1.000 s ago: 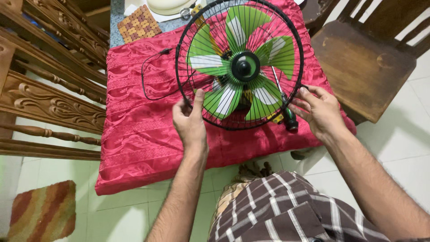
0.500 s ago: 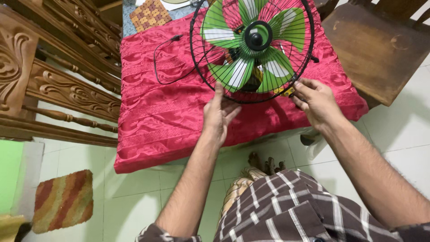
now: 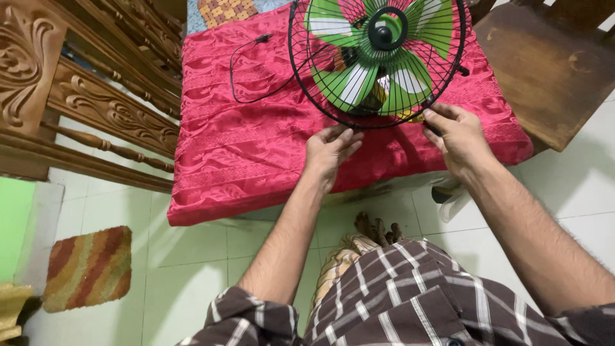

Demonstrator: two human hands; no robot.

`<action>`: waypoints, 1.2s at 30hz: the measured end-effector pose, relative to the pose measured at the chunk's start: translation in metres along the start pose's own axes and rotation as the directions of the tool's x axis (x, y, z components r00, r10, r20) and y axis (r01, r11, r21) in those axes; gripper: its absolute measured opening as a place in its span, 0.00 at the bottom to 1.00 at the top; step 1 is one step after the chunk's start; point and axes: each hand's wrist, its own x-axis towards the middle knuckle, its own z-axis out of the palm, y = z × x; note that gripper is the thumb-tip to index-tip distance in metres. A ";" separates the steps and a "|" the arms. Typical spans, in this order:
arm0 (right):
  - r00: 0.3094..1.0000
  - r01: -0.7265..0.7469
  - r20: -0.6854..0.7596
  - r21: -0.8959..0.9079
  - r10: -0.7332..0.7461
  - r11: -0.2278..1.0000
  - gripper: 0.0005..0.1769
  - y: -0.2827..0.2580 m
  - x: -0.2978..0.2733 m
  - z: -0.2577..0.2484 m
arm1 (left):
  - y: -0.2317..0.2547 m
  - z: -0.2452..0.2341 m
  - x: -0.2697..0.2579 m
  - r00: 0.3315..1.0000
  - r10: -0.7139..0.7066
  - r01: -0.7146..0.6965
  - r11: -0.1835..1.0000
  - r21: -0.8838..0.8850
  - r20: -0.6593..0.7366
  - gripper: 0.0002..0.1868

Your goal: The person uses a screwdriver to loosen and remove screws from the front grille of a small electric fan. They then detach the front grille and attempt to unscrew the central hub nut to remove the fan blades.

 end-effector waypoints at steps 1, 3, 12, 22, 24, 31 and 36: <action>1.000 0.006 0.016 0.002 -0.006 1.000 0.20 0.000 0.000 0.000 | -0.003 0.001 0.003 1.000 0.005 -0.005 1.000 -0.002 0.009 0.17; 1.000 0.014 0.011 -0.004 -0.014 1.000 0.22 0.001 -0.001 0.001 | -0.009 0.002 0.007 1.000 0.006 -0.007 1.000 0.013 0.019 0.15; 0.988 -0.082 -0.124 0.047 0.087 0.996 0.37 0.008 -0.035 0.035 | -0.022 0.004 0.014 0.981 0.185 -0.194 0.941 0.278 0.057 0.08; 0.976 -0.203 0.159 0.444 0.146 0.873 0.22 0.027 -0.024 0.061 | -0.049 0.014 0.018 0.922 0.388 -0.374 0.902 0.216 -0.021 0.08; 0.981 -0.175 0.154 0.453 0.116 0.874 0.20 0.031 -0.021 0.064 | -0.049 0.015 0.018 0.905 0.424 -0.408 0.888 0.212 -0.035 0.09; 0.993 -0.119 0.081 0.584 0.088 0.803 0.20 0.044 -0.025 0.077 | -0.044 0.026 0.006 0.882 0.468 -0.420 0.832 0.364 -0.054 0.11; 0.986 -0.162 0.131 0.681 0.099 0.714 0.21 0.051 -0.032 0.086 | -0.037 0.027 0.000 0.914 0.400 -0.366 0.886 0.286 -0.069 0.11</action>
